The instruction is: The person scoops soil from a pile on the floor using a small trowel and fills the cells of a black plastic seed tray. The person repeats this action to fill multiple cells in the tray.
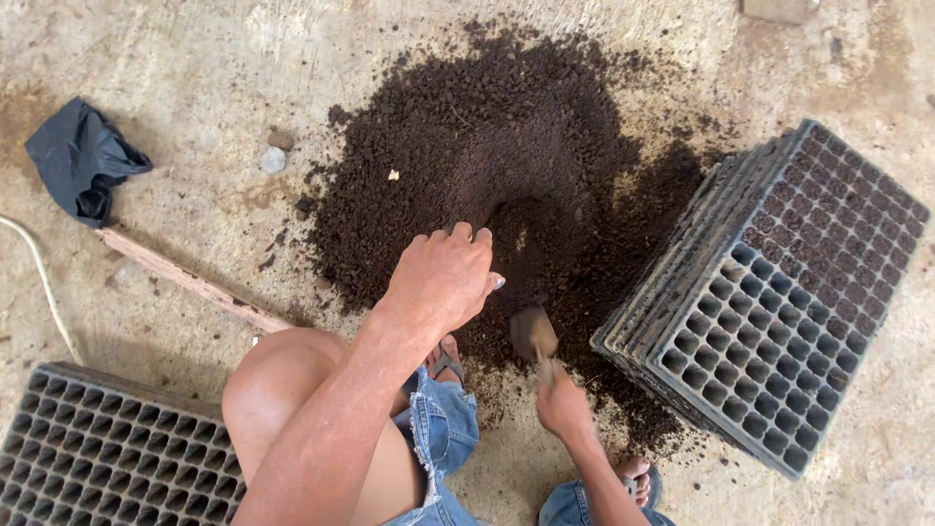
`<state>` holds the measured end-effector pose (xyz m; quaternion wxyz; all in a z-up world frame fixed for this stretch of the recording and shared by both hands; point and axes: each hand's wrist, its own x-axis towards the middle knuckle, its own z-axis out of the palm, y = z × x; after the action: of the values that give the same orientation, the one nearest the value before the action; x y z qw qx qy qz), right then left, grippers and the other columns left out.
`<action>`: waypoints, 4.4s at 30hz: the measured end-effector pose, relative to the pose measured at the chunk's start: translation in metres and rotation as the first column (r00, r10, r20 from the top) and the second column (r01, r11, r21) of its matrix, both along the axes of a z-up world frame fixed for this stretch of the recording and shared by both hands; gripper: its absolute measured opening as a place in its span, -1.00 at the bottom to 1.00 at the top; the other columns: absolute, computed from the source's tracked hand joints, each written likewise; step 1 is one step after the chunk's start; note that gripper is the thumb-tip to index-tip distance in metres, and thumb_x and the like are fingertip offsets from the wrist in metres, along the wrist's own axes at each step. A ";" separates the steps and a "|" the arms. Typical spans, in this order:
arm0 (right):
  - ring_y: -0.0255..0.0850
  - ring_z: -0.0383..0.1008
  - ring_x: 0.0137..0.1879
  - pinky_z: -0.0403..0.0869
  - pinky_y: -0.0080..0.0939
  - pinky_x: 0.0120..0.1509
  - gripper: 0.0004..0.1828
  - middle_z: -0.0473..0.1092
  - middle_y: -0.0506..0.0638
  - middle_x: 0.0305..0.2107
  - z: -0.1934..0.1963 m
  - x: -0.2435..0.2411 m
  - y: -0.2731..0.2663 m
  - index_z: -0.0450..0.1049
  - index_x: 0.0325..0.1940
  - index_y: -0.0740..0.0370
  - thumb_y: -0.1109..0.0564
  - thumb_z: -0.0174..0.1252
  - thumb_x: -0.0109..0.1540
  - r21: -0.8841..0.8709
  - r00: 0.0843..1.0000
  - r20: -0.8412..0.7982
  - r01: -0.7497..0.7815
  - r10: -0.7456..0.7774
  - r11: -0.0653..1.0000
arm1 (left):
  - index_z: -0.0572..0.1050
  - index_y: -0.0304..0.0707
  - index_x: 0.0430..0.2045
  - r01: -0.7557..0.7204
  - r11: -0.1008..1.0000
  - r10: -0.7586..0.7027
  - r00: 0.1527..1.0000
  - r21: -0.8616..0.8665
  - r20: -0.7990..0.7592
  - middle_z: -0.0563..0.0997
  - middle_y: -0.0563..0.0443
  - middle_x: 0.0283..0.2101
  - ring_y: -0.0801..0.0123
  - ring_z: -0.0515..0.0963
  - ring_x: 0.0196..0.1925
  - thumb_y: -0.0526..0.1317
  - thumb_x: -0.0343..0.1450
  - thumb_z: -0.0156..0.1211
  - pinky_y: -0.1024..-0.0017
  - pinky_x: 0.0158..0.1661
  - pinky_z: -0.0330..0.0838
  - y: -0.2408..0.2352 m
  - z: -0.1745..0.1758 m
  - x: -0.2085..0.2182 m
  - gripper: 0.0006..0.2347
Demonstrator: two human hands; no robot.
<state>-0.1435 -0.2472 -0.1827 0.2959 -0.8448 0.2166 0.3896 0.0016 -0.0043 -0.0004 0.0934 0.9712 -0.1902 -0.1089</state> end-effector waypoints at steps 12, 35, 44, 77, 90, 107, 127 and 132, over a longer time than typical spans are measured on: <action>0.14 0.52 0.37 0.40 0.01 0.46 -0.32 0.52 0.19 0.25 -0.126 0.082 0.002 0.37 0.50 0.17 -0.16 0.10 0.35 0.119 0.798 0.559 0.192 -0.225 0.974 | 0.48 -0.20 0.02 0.036 0.999 -0.035 0.997 0.012 -0.068 0.62 -0.22 -0.03 -0.27 0.69 -0.02 0.09 0.53 0.22 -0.20 -0.08 0.57 -0.029 0.015 0.018 -0.63; -0.07 0.33 -0.27 0.32 -0.06 -0.26 -0.28 0.55 0.38 0.12 0.172 -0.067 -0.211 0.33 0.58 0.15 -0.21 0.02 0.39 -0.079 0.597 0.591 0.711 -0.542 0.698 | 0.36 -0.34 0.31 0.257 0.965 -0.258 0.892 -0.054 -0.371 0.51 -0.28 0.26 -0.09 0.57 0.27 0.00 0.62 0.02 -0.06 0.24 0.50 -0.148 0.034 0.029 -0.55; 0.26 0.40 0.48 0.37 0.27 0.55 -0.29 0.46 0.27 0.31 0.148 -0.035 -0.208 0.37 0.60 0.09 -0.09 0.04 0.35 -0.234 0.684 0.568 0.667 -0.457 0.708 | 0.30 -0.39 0.43 0.227 0.967 -0.254 0.888 -0.114 -0.383 0.48 -0.43 0.34 -0.18 0.52 0.40 -0.07 0.60 0.03 -0.11 0.36 0.43 -0.141 0.042 0.026 -0.50; 0.27 0.51 0.30 0.46 0.28 0.40 -0.39 0.43 0.16 0.17 0.145 -0.076 -0.212 0.41 0.58 -0.09 -0.07 0.05 0.41 -0.280 0.640 0.660 0.695 -0.392 0.662 | 0.32 -0.42 0.42 0.201 0.974 -0.227 0.902 -0.109 -0.366 0.53 -0.44 0.28 -0.18 0.53 0.39 -0.05 0.59 0.07 -0.13 0.36 0.40 -0.125 0.038 0.027 -0.48; 0.35 0.52 0.29 0.49 0.30 0.37 -0.38 0.47 0.17 0.18 0.158 -0.078 -0.206 0.44 0.57 -0.21 -0.03 0.04 0.37 -0.286 0.663 0.656 0.661 -0.361 0.694 | 0.29 -0.43 0.44 0.215 0.972 -0.235 0.894 -0.094 -0.382 0.51 -0.44 0.31 -0.18 0.50 0.42 -0.07 0.60 0.04 -0.11 0.37 0.39 -0.123 0.052 0.024 -0.48; 0.27 0.34 0.51 0.31 0.23 0.56 -0.34 0.47 0.27 0.30 0.136 -0.065 -0.209 0.45 0.54 0.02 -0.15 0.13 0.35 -0.124 0.493 0.699 0.797 -0.518 0.591 | 0.31 -0.44 0.43 0.211 0.972 -0.235 0.901 -0.105 -0.365 0.52 -0.45 0.29 -0.20 0.52 0.40 -0.06 0.59 0.07 -0.15 0.35 0.40 -0.119 0.045 0.027 -0.48; -0.36 0.13 -0.57 0.06 -0.55 -0.72 -0.42 0.49 0.31 -0.19 0.137 -0.112 -0.239 0.30 0.55 0.32 0.04 -0.02 0.46 0.763 0.096 0.012 0.643 -0.995 0.071 | 0.29 -0.40 0.45 0.199 0.976 -0.216 0.894 -0.084 -0.392 0.51 -0.42 0.31 -0.17 0.50 0.43 -0.05 0.59 0.05 -0.13 0.38 0.38 -0.122 0.052 0.024 -0.47; -0.31 0.14 -0.57 0.09 -0.47 -0.73 -0.42 0.48 0.33 -0.20 0.141 -0.109 -0.214 0.28 0.57 0.30 0.08 -0.03 0.47 0.774 0.068 0.052 0.627 -0.996 0.083 | 0.28 -0.39 0.46 0.187 0.980 -0.201 0.892 -0.074 -0.406 0.51 -0.42 0.33 -0.16 0.49 0.43 -0.04 0.59 0.06 -0.14 0.38 0.38 -0.116 0.057 0.022 -0.46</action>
<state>-0.2530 -0.4615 -0.0413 0.7530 -0.4650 0.4506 -0.1175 0.0240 -0.1207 0.0563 0.1357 0.9011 -0.2638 -0.3163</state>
